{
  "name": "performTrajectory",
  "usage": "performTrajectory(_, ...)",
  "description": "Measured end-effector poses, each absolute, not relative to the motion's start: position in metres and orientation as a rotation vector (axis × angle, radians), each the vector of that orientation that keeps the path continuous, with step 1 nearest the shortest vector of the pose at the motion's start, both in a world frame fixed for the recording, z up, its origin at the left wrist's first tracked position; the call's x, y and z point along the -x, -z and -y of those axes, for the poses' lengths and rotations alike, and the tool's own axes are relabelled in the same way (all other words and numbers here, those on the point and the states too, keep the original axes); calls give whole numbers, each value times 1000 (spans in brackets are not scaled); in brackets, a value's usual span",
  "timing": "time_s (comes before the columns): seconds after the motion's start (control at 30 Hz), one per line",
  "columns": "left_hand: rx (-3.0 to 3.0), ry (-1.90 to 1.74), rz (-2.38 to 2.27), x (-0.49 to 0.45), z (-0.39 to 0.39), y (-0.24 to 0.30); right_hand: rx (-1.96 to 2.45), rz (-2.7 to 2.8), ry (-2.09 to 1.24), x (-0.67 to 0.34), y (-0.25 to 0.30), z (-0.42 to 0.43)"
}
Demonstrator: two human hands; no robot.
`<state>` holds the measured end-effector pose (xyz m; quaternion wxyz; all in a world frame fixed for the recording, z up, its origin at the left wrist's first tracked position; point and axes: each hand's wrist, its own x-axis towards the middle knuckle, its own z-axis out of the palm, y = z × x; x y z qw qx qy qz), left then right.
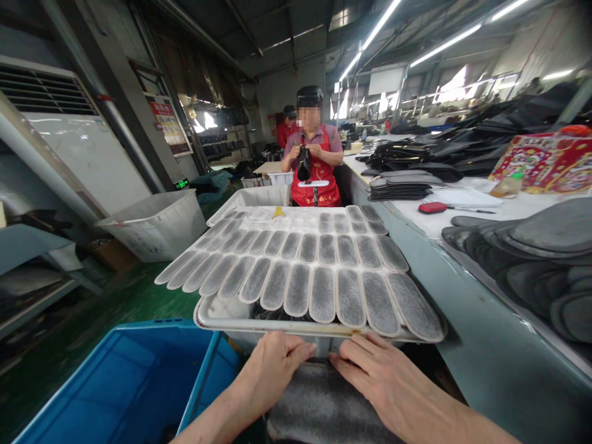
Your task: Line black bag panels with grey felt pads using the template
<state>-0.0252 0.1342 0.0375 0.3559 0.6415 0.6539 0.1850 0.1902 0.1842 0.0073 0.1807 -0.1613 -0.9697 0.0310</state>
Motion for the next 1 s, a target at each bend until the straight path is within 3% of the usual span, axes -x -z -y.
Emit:
performTrajectory(0.6,-1754,-334,-1383,22,-157,-37,499,2749,45,-190,-1,-187)
performTrajectory(1.0,-1739,-263,-1293,30,-150,-30,992,2611,-1076,-203,-34,-195)
